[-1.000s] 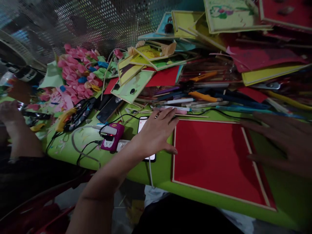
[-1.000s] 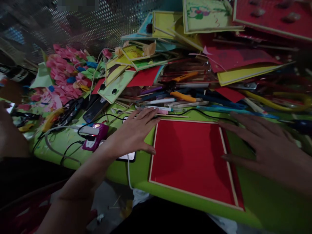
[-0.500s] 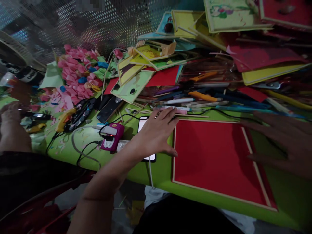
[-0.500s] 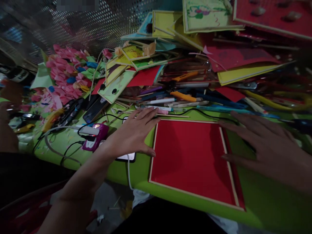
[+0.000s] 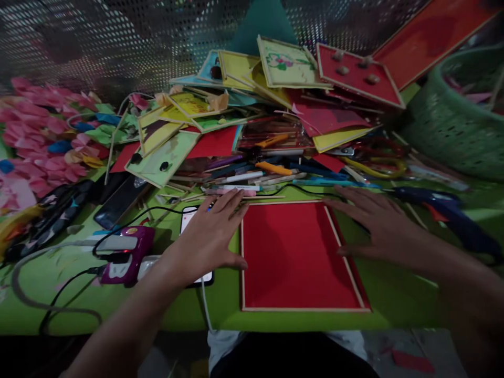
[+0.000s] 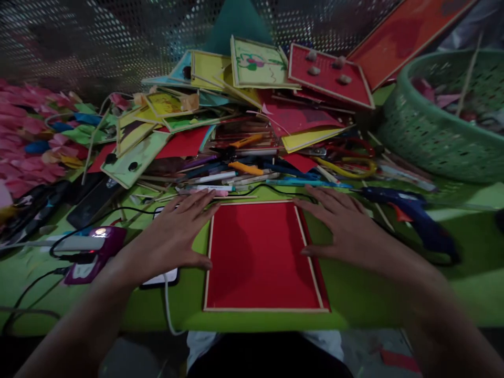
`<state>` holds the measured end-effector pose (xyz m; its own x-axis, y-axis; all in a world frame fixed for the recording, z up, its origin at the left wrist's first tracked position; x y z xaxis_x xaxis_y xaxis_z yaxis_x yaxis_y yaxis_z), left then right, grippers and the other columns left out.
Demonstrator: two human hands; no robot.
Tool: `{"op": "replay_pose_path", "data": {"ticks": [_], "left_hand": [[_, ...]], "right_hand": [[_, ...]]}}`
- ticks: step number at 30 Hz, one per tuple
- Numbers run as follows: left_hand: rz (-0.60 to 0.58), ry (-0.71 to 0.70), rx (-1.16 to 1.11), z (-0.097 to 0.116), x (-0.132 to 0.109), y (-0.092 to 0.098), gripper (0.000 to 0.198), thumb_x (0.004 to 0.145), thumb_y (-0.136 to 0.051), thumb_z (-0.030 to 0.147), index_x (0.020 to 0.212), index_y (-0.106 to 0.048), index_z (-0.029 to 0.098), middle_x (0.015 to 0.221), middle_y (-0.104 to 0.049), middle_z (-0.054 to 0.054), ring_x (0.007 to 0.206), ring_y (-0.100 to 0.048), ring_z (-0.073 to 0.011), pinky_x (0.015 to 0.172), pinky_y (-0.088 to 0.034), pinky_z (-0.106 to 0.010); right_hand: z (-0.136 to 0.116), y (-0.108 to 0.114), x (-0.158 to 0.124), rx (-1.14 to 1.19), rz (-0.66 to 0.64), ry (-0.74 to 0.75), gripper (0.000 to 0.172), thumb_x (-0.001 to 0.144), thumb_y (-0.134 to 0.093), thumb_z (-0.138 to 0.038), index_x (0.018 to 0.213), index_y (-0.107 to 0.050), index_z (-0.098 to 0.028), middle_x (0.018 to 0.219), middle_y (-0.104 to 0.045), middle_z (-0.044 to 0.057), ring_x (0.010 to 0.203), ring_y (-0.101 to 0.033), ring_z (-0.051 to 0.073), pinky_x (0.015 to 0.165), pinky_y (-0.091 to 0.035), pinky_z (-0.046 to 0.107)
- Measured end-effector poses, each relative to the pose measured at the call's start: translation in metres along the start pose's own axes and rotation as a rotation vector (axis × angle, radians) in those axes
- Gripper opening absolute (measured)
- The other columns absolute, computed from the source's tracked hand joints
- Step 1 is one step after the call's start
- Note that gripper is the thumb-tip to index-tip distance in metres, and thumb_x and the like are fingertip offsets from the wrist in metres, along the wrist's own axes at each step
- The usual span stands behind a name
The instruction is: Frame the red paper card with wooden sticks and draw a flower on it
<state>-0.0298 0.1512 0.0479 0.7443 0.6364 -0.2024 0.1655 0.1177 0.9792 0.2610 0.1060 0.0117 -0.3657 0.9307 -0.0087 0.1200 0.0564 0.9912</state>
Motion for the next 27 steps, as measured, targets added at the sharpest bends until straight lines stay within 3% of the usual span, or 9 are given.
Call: {"op": "replay_pose_path", "data": {"ticks": [6,10,14,17,21,27], "left_hand": [[-0.031,-0.014,-0.017,0.002,0.001,0.002,0.115,0.067,-0.066,0.082,0.155,-0.034,0.014,0.169,-0.017,-0.014,0.157,-0.014,-0.0329,0.127,-0.012,-0.052],[-0.052,-0.033,-0.026,0.005,0.0,0.001,0.116,0.067,-0.064,0.082,0.156,-0.032,0.015,0.17,-0.011,-0.012,0.157,-0.012,-0.0328,0.127,-0.012,-0.053],[-0.028,-0.043,-0.037,0.008,0.0,0.002,0.116,0.068,-0.065,0.081,0.157,-0.03,0.014,0.168,-0.016,-0.015,0.157,-0.014,-0.0348,0.126,-0.014,-0.055],[-0.037,-0.067,-0.036,0.009,-0.001,0.001,0.115,0.069,-0.066,0.079,0.157,-0.03,0.013,0.168,-0.017,-0.016,0.157,-0.014,-0.0343,0.126,-0.015,-0.055],[-0.071,-0.112,-0.09,0.01,-0.004,0.001,0.114,0.073,-0.064,0.077,0.159,-0.021,0.016,0.168,-0.014,-0.015,0.157,-0.014,-0.0305,0.126,-0.015,-0.052],[-0.132,-0.108,-0.209,0.01,-0.006,0.001,0.109,0.079,-0.065,0.069,0.161,-0.012,0.019,0.168,-0.016,-0.016,0.156,-0.018,-0.0305,0.125,-0.018,-0.053]], "right_hand": [[-0.004,0.005,0.003,0.013,0.001,-0.024,0.097,0.074,-0.058,-0.083,0.156,-0.037,-0.035,0.166,-0.03,0.014,0.151,-0.028,0.041,0.115,-0.032,0.064],[-0.007,0.004,0.001,0.013,-0.045,-0.027,0.105,0.071,-0.059,-0.085,0.158,-0.035,-0.032,0.168,-0.025,0.016,0.152,-0.023,0.042,0.114,-0.031,0.067],[-0.008,0.003,0.001,0.026,-0.079,-0.035,0.106,0.071,-0.061,-0.084,0.158,-0.037,-0.028,0.168,-0.022,0.018,0.152,-0.021,0.045,0.114,-0.03,0.069],[-0.012,0.006,0.002,0.078,-0.059,-0.016,0.104,0.072,-0.066,-0.077,0.159,-0.034,-0.029,0.169,-0.022,0.016,0.151,-0.023,0.046,0.115,-0.029,0.068],[-0.025,0.009,0.003,0.167,-0.026,0.053,0.108,0.071,-0.073,-0.067,0.162,-0.021,-0.04,0.17,-0.024,0.004,0.151,-0.026,0.043,0.116,-0.031,0.064],[-0.035,0.003,0.004,0.173,-0.002,0.144,0.11,0.071,-0.074,-0.066,0.162,-0.022,-0.034,0.163,-0.038,0.012,0.146,-0.039,0.04,0.113,-0.035,0.063]]}}
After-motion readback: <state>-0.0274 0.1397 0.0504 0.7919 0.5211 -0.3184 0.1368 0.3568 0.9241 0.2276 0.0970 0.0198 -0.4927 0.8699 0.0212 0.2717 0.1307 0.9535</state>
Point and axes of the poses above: each hand's wrist, its own x-axis towards the middle knuckle, its own y-axis out of the back of the hand, z = x × y, the point moved 8 cm from there along x, towards the middle knuckle
